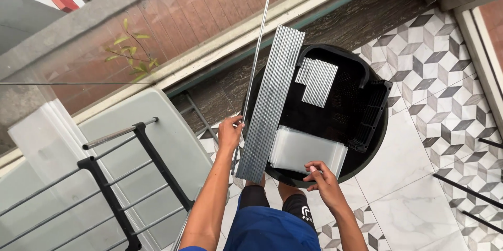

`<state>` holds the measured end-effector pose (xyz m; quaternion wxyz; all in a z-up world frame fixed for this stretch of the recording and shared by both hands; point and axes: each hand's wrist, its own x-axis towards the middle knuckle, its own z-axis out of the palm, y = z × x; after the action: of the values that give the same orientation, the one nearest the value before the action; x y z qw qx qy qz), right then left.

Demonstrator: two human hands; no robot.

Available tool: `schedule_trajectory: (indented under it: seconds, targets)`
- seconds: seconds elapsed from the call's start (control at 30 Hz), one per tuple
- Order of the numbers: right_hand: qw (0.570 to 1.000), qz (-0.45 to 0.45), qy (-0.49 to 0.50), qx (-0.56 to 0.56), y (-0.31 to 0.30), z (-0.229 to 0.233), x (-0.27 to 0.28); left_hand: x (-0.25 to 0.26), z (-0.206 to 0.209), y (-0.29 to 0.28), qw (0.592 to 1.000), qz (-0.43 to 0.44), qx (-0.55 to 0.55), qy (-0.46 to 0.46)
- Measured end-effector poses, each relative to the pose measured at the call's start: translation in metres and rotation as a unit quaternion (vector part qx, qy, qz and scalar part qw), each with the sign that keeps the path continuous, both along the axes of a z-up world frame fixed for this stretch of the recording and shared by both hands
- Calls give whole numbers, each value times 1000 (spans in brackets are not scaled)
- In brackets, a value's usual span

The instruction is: The person assembles a metal drying rack by inserting metal rods into a gray plastic base. They repeatedly pick up rods from a black bin, insert them into the base, and adjust their positions. The person also handles translucent plastic sheets, placing them on the rack and adjusting them.

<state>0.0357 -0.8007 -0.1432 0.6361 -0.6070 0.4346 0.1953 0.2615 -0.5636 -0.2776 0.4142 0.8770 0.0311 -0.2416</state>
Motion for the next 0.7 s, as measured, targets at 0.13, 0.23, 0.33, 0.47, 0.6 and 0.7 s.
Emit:
schedule_trajectory:
  seconds: [0.13,0.23,0.33,0.47,0.6,0.7]
  targets:
    - [999,-7,46,9,-1,-23,0,-8,-23,-1,998,20,41,48]
    - [998,-16,61,22,2,-37,-3,-21,-36,-3,996,32,49,69]
    - [997,-21,69,40,3,-48,-6,-32,-46,-4,990,48,60,117]
    - [995,-29,74,60,3,-58,-9,-40,-54,-3,992,29,85,91]
    - [994,-36,75,64,0,-64,-13,-40,-57,-6,990,9,112,85]
    - [994,-39,75,69,-1,-69,-18,-42,-59,-7,988,11,116,100]
